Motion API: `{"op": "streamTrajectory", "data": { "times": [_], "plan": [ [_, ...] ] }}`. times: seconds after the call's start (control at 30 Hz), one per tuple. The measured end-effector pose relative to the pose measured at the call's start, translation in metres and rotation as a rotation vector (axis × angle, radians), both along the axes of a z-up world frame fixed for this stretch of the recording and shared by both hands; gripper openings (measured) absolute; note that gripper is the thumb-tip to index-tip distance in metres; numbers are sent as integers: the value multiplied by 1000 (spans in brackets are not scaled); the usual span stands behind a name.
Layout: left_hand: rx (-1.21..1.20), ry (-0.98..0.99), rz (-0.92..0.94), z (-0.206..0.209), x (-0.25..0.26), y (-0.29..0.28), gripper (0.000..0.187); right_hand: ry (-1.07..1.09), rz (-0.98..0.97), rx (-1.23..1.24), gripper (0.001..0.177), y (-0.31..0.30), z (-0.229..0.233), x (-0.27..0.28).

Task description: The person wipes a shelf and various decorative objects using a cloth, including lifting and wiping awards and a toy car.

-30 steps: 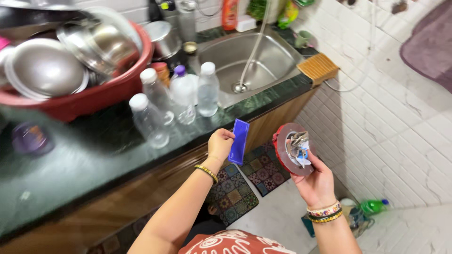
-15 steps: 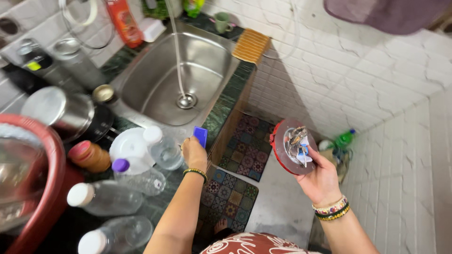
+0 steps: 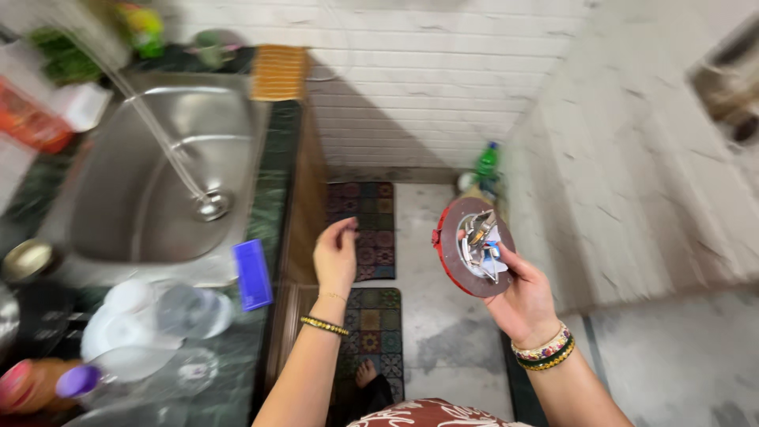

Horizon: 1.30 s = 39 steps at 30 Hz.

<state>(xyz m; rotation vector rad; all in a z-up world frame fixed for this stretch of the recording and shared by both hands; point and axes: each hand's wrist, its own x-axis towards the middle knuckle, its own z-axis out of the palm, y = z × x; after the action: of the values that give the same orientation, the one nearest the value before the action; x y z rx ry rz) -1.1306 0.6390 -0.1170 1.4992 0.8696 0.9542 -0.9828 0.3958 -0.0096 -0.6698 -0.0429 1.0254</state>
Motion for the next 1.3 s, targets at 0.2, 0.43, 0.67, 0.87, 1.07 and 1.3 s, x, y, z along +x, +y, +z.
{"op": "streamTrajectory", "data": {
  "times": [0.2, 0.43, 0.67, 0.87, 1.07, 1.3],
  "plan": [
    [-664, -145, -858, 106, 76, -174, 41, -50, -236, 9, 45, -153, -13, 19],
    [-641, 27, -1209, 109, 146, -380, 42, -124, -626, -179, 44, -363, -13, 20],
    [-577, 127, -1489, 101, 223, -563, 34, -31, -938, -262, 44, -529, -23, 21],
    [-414, 166, -1579, 79, 310, -701, 31, -15, -1178, -216, 43, -634, -46, 63],
    [-388, 185, -1784, 83, 431, -822, 30, -5, -1360, -209, 43, -740, -47, 154],
    [-568, 253, -2073, 131, 587, -940, 47, 45, -1515, -212, 43, -852, -3, 281]
  ]
}}
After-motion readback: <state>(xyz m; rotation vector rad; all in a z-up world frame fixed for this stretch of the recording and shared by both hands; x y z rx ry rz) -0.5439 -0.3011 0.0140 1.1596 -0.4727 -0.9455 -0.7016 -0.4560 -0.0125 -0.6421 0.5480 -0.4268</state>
